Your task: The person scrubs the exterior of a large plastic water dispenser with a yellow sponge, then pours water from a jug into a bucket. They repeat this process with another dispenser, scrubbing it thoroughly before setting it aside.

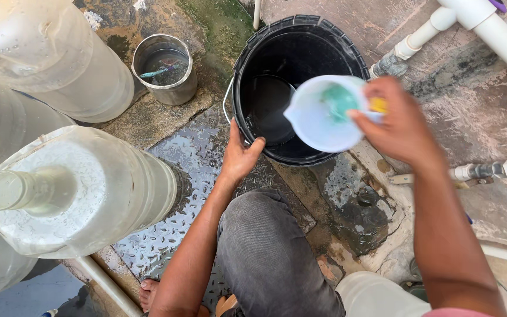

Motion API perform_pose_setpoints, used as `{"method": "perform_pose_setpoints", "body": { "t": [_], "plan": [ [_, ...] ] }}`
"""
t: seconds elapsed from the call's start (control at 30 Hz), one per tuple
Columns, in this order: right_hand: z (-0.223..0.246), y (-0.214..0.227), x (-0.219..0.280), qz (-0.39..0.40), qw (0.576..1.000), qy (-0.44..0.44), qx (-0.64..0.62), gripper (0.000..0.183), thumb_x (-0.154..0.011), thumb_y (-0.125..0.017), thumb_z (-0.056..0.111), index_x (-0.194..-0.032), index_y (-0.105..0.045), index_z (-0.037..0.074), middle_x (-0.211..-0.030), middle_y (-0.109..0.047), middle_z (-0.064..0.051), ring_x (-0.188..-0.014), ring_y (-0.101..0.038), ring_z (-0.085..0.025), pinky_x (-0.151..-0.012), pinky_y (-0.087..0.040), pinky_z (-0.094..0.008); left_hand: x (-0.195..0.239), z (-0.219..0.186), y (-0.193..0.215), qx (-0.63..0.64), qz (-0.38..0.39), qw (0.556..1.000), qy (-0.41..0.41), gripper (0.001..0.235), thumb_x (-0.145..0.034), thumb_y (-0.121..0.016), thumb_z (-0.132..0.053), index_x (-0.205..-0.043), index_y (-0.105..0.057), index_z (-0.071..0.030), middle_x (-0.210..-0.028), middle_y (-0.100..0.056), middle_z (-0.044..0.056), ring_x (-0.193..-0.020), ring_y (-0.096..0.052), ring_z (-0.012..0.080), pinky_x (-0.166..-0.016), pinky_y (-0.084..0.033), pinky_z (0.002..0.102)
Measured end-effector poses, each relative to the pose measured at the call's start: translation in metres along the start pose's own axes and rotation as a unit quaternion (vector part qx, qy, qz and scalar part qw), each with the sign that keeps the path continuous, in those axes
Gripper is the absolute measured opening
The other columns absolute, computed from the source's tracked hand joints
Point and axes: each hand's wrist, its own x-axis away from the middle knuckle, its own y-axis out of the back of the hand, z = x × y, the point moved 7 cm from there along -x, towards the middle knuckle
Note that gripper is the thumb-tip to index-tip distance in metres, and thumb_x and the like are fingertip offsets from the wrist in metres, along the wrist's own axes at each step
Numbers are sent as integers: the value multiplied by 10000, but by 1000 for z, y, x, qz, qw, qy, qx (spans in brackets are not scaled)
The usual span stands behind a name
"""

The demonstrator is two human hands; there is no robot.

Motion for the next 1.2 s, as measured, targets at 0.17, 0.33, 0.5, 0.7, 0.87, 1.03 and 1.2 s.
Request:
{"method": "perform_pose_setpoints", "body": {
  "t": [0.17,0.33,0.5,0.7,0.87,1.03,1.2],
  "plan": [
    [25,-162,-78,116,902,256,326,329,-795,-750,210,-1086,-644,99,-1020,-692,-98,-998,-668,-301,-889,-469,-454,25,29,0,25,21,999,5,1002,-892,-685,-120,-1614,-1,-2,-1475,-525,190,-1196,-631,263,-941,-548,353],
    [-33,-298,-90,232,722,325,565,287,-935,-605,200,-1211,-651,136,-1084,-698,-64,-1028,-674,-242,-888,-470,-374,43,49,-3,156,31,987,-30,1009,-878,-690,-19,-1634,-22,-31,-1525,-450,207,-1304,-571,260,-1045,-517,372],
    [-101,-354,-81,259,703,261,609,332,-912,-621,249,-1222,-644,131,-1132,-695,-53,-1036,-669,-217,-856,-466,-365,50,56,1,148,18,989,-12,966,-878,-707,-43,-1622,-91,-31,-1549,-389,195,-1318,-561,269,-1053,-531,392],
    [-149,-350,-97,76,932,38,353,271,-869,-737,208,-1120,-681,121,-1011,-721,-102,-886,-705,-297,-815,-510,-460,68,52,-4,84,40,994,58,891,-866,-707,-163,-1587,-201,-29,-1437,-537,208,-1168,-678,277,-976,-587,388],
    [-213,-332,-106,-110,920,-306,-217,213,-825,-714,70,-1011,-614,100,-897,-669,-92,-686,-618,-218,-572,-456,-367,68,28,-6,42,40,996,69,911,-884,-738,-233,-1565,-169,-28,-1377,-569,204,-1146,-680,263,-938,-583,382],
    [-221,-311,-98,-117,801,-342,-476,170,-849,-702,-16,-942,-577,52,-820,-621,-124,-545,-546,-178,-409,-402,-301,60,18,-12,51,51,997,40,928,-870,-733,-353,-1576,-236,-12,-1292,-646,215,-1109,-710,258,-922,-589,378],
    [-176,-201,-91,-161,753,-275,-576,261,-811,-705,-46,-987,-558,78,-834,-642,-97,-575,-603,-172,-422,-433,-292,14,4,-5,-59,-13,998,-9,942,-893,-735,-463,-1530,-282,62,-1313,-654,223,-1117,-709,263,-940,-565,357]
  ]
}}
